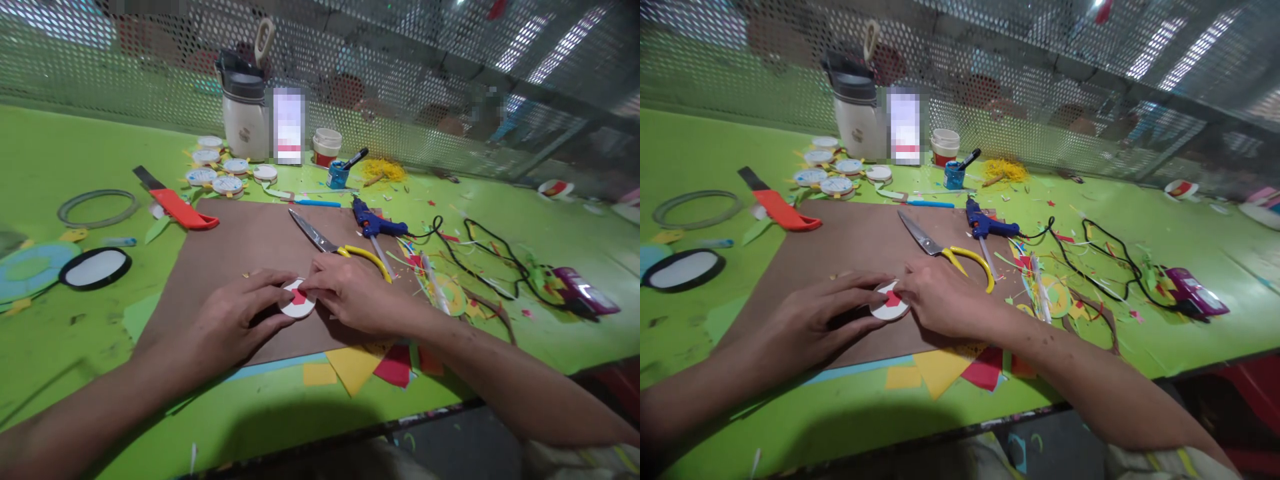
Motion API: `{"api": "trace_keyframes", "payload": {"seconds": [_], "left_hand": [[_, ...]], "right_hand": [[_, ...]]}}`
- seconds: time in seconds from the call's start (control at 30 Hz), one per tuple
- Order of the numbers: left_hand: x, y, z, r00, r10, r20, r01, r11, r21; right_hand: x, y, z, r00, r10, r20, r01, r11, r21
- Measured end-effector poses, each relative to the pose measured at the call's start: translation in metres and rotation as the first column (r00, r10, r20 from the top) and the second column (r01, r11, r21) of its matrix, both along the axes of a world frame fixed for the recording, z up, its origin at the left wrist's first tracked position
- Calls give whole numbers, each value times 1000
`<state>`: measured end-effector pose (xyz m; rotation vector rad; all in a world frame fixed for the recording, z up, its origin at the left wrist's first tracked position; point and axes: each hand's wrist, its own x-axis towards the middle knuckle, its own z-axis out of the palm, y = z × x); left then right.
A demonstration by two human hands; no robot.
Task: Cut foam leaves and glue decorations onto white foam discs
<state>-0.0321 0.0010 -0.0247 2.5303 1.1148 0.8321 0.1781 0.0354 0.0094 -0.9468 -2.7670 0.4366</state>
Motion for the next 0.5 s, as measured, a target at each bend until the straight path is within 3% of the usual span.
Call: {"api": "trace_keyframes", "payload": {"seconds": [0.5], "left_hand": [[-1, -1, -2, 1000, 13, -3, -13, 1000, -12]], "right_hand": [[2, 1, 0, 999, 25, -25, -25, 1000, -15]]}}
